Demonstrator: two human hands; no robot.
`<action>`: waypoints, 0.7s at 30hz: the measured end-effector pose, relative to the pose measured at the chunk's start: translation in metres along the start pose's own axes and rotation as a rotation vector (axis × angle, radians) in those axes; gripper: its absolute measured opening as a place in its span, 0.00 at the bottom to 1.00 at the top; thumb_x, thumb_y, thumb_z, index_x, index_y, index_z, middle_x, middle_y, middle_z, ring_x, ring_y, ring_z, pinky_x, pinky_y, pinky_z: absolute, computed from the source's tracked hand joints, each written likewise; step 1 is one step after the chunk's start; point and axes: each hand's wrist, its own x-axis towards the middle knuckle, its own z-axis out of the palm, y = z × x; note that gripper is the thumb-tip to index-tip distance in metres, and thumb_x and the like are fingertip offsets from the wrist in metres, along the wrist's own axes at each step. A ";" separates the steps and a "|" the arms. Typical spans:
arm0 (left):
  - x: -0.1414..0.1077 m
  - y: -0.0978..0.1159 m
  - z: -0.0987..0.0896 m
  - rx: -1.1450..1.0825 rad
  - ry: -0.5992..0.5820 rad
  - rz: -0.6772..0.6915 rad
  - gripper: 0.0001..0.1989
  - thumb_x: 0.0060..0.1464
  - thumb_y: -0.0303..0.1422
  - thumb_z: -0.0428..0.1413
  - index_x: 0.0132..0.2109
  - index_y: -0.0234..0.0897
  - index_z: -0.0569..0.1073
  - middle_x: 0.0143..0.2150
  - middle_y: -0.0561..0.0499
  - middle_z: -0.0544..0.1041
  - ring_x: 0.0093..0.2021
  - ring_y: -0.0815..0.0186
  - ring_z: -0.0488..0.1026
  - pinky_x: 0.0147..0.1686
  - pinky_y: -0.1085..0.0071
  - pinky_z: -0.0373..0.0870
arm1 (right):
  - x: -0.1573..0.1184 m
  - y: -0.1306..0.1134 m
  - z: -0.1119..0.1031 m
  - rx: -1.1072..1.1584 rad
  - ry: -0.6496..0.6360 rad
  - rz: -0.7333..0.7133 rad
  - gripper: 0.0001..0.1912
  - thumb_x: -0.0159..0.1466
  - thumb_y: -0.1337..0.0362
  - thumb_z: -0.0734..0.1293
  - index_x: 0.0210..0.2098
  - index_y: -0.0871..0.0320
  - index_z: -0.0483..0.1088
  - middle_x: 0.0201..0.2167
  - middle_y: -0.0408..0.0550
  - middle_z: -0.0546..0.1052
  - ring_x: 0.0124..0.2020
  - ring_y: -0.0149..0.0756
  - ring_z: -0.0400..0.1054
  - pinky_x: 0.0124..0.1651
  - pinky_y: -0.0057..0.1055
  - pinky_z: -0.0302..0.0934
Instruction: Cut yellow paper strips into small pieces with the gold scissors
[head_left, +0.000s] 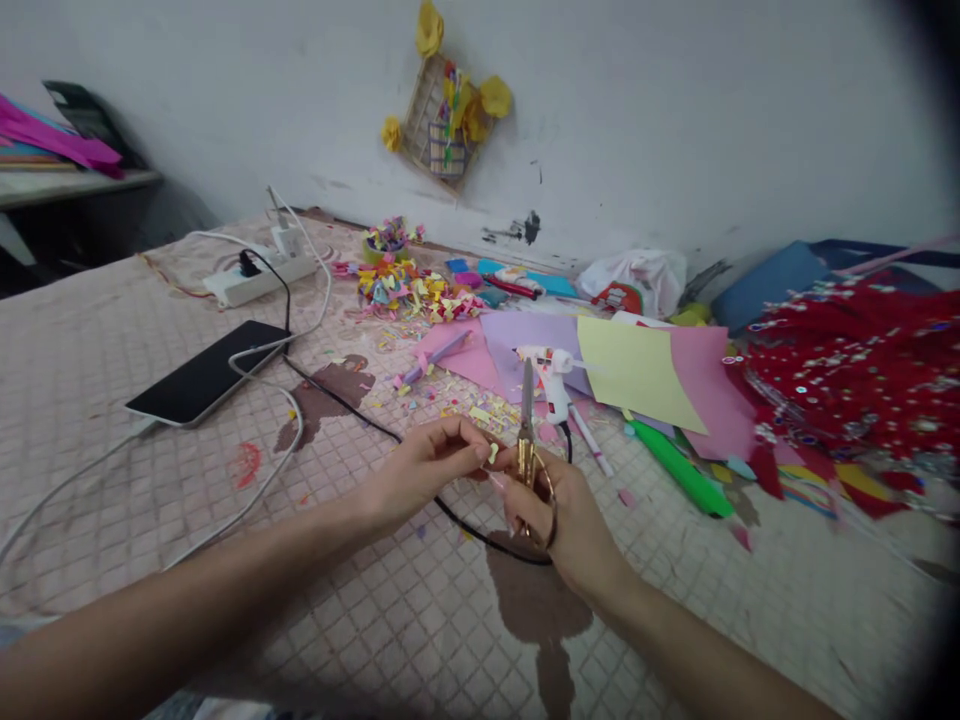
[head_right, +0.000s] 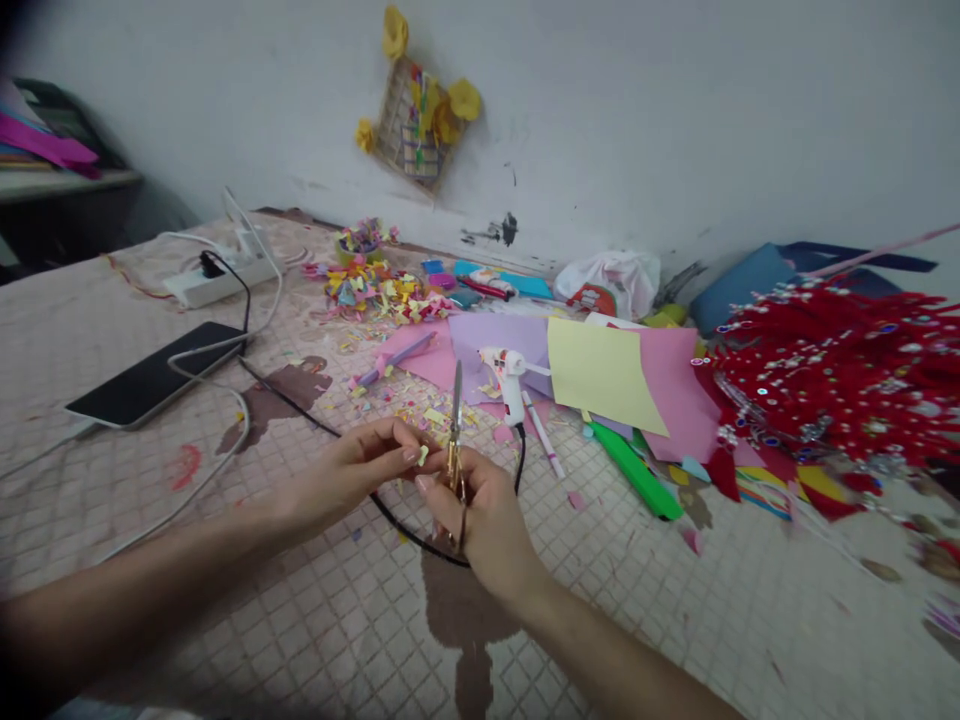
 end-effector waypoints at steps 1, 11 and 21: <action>0.000 0.000 0.000 0.018 0.007 0.015 0.07 0.52 0.32 0.54 0.31 0.32 0.67 0.34 0.51 0.70 0.34 0.70 0.68 0.37 0.71 0.65 | 0.001 0.000 0.002 0.023 0.009 -0.001 0.07 0.59 0.60 0.64 0.32 0.57 0.65 0.15 0.34 0.61 0.15 0.22 0.54 0.18 0.20 0.51; -0.004 0.002 0.005 0.392 0.148 0.220 0.06 0.53 0.31 0.52 0.30 0.33 0.69 0.34 0.49 0.71 0.37 0.67 0.68 0.38 0.70 0.65 | 0.002 0.004 0.011 0.341 0.044 0.100 0.07 0.57 0.61 0.65 0.32 0.59 0.66 0.14 0.35 0.59 0.16 0.24 0.52 0.18 0.21 0.48; -0.006 -0.003 0.007 0.504 0.160 0.249 0.06 0.54 0.31 0.51 0.31 0.34 0.69 0.35 0.49 0.71 0.39 0.67 0.68 0.39 0.72 0.65 | 0.005 0.005 0.015 0.351 0.068 0.033 0.07 0.56 0.63 0.65 0.26 0.59 0.62 0.14 0.34 0.59 0.16 0.22 0.50 0.18 0.21 0.46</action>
